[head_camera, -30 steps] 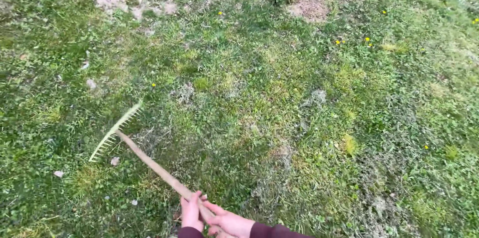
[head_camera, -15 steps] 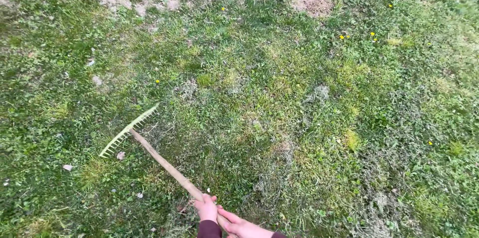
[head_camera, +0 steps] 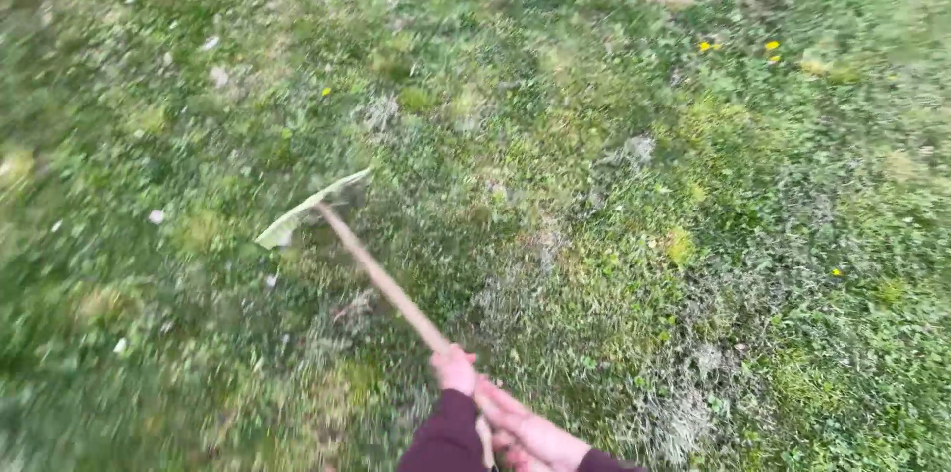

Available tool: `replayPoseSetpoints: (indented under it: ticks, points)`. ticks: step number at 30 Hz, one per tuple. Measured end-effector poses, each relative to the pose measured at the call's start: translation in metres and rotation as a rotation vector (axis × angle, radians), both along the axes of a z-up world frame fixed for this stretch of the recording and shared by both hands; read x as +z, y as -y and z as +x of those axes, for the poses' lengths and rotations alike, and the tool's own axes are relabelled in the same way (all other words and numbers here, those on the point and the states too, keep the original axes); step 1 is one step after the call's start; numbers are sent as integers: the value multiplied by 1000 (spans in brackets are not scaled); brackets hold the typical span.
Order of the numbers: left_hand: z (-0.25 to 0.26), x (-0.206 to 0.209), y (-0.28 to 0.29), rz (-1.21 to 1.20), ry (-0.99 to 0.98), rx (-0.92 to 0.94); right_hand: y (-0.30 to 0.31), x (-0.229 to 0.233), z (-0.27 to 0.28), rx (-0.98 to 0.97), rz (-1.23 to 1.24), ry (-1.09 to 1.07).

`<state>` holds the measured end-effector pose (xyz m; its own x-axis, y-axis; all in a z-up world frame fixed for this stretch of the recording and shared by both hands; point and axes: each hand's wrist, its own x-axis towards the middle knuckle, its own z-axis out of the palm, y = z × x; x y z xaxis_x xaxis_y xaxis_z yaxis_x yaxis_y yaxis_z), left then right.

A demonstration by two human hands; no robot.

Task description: The person rakes a grassy yard with a long-handled leaf rake, pulling the rake across the grass to gather scattered dry leaves and debris. They walk across the lawn while repeatedly dragging the rake toward themselves over different patches of grass.

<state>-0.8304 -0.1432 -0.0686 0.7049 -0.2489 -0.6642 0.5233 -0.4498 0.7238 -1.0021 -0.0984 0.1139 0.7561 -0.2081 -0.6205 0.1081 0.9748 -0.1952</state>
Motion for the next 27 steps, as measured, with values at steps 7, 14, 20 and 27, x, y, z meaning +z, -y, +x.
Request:
replayPoseSetpoints:
  ticks: [7,14,20,27]
  points:
    - [-188,45,-66,-71,-292,52,-55,34,-161,212,-119,-278]
    - [-296,73,-83,-114,-292,79,-69,-40,-287,241,-310,-168]
    - [-260,78,-45,-245,-242,112,-40,67,-224,154,-214,-297]
    - [-130,42,59,-351,-227,168,52,99,-100,262,-333,-332]
